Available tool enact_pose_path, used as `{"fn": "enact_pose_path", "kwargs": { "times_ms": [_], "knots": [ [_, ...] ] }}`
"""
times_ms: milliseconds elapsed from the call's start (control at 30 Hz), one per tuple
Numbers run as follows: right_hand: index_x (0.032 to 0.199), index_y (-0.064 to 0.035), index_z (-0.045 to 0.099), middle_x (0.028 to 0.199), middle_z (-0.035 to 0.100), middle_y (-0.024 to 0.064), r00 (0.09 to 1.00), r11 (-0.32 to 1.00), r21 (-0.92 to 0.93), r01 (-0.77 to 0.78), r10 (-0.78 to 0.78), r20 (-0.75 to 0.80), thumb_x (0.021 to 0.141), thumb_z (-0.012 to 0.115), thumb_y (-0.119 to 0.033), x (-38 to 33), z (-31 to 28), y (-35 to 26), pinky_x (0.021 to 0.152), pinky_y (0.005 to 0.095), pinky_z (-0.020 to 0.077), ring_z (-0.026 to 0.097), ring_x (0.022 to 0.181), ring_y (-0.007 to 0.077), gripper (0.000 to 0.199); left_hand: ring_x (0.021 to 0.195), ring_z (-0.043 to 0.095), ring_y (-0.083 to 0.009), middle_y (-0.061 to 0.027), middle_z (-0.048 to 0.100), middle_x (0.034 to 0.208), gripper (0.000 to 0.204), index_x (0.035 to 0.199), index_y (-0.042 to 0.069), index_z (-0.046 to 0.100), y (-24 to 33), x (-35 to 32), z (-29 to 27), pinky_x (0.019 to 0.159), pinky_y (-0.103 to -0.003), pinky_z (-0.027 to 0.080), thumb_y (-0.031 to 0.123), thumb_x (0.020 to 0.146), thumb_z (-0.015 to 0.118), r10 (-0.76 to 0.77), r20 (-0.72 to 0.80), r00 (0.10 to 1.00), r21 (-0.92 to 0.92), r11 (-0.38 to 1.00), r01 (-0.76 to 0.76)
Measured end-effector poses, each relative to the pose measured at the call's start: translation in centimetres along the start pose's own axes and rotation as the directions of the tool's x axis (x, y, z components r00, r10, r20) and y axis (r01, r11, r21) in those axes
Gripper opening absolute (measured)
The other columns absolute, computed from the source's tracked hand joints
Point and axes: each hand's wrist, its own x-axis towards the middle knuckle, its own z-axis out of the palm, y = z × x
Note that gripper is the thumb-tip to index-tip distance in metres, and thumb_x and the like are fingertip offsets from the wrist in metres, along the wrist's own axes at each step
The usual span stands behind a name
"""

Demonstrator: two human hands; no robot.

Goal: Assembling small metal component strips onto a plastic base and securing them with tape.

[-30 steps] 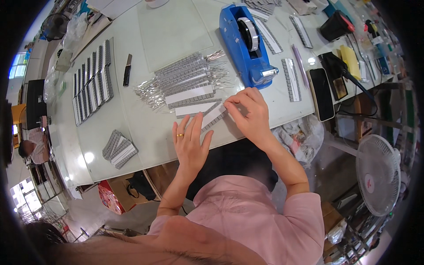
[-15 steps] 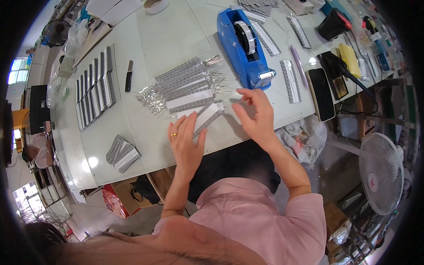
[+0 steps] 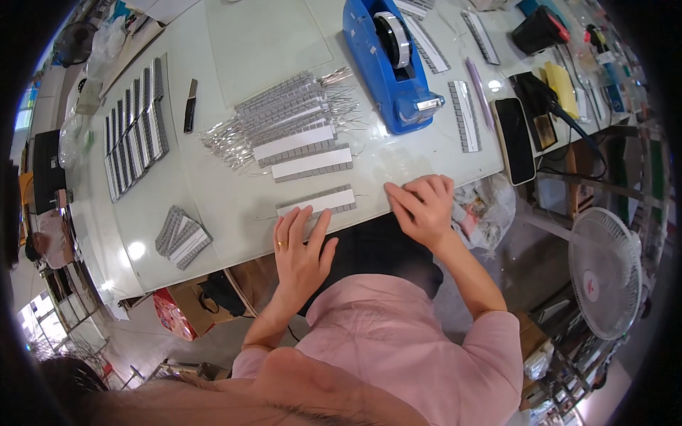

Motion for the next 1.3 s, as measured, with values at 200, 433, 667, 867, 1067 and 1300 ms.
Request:
{"fn": "enact_pose_path", "kwargs": {
  "times_ms": [200,433,667,867,1067,1300],
  "knots": [
    [0.103,-0.0144,0.078,0.081,0.054,-0.0019,0.998,0.995,0.089,0.055,-0.058,0.037,0.071,0.079,-0.007,0.5,1.5,-1.9,0.077,0.0360,0.0358,0.055,0.078,0.0192,0.032,0.131,0.041,-0.0332,-0.0118,0.045,0.138,0.061,0.139,0.019,0.059,0.6,-0.6,1.1,0.109,-0.054,0.037,0.039,0.084,0.075,-0.057,0.047,0.997,0.032,0.998,0.055],
    [0.103,-0.0151,0.077,0.077,0.055,-0.0048,0.998,0.992,0.110,0.056,-0.058,0.012,0.073,0.078,-0.010,0.8,2.3,-2.8,0.075,0.0370,0.0364,0.055,0.075,0.0173,0.030,0.129,0.039,-0.0354,-0.0148,0.043,0.138,0.062,0.141,0.019,0.057,1.0,-0.6,1.4,0.110,-0.054,0.035,0.042,0.085,0.073,-0.072,0.025,0.997,0.037,0.997,0.071],
    [0.103,-0.0136,0.076,0.078,0.055,-0.0046,0.994,0.994,0.041,0.105,-0.105,0.014,0.074,0.077,-0.012,0.9,2.6,-3.2,0.075,0.0368,0.0370,0.055,0.075,0.0163,0.030,0.126,0.039,-0.0399,-0.0181,0.043,0.137,0.060,0.137,0.016,0.060,1.0,-0.5,1.5,0.108,-0.055,0.035,0.034,0.083,0.077,-0.079,0.006,0.997,-0.010,0.997,0.079],
    [0.105,-0.0133,0.074,0.082,0.055,-0.0044,0.963,0.957,-0.107,0.268,-0.264,0.052,0.074,0.076,-0.017,1.2,2.3,-2.7,0.077,0.0364,0.0384,0.057,0.080,0.0156,0.032,0.126,0.039,-0.0403,-0.0181,0.043,0.137,0.060,0.137,0.016,0.061,1.1,-0.4,1.5,0.107,-0.055,0.036,0.033,0.082,0.078,-0.082,-0.003,0.997,-0.016,0.997,0.082],
    [0.107,-0.0132,0.074,0.084,0.056,-0.0040,0.946,0.950,-0.047,0.309,-0.303,0.114,0.075,0.075,-0.018,2.3,1.6,-2.1,0.077,0.0379,0.0392,0.057,0.082,0.0158,0.033,0.126,0.039,-0.0412,-0.0190,0.043,0.137,0.060,0.136,0.016,0.061,1.1,-0.5,1.6,0.107,-0.056,0.036,0.033,0.081,0.078,-0.086,-0.012,0.996,-0.028,0.996,0.086],
    [0.108,-0.0123,0.074,0.085,0.057,-0.0040,0.951,0.957,0.002,0.290,-0.288,0.111,0.076,0.075,-0.017,1.7,2.5,-2.6,0.077,0.0388,0.0389,0.057,0.081,0.0161,0.032,0.126,0.039,-0.0416,-0.0202,0.042,0.137,0.062,0.137,0.017,0.061,1.0,-0.5,1.8,0.108,-0.055,0.036,0.035,0.080,0.079,-0.096,-0.018,0.995,-0.054,0.994,0.095]
  ]
}}
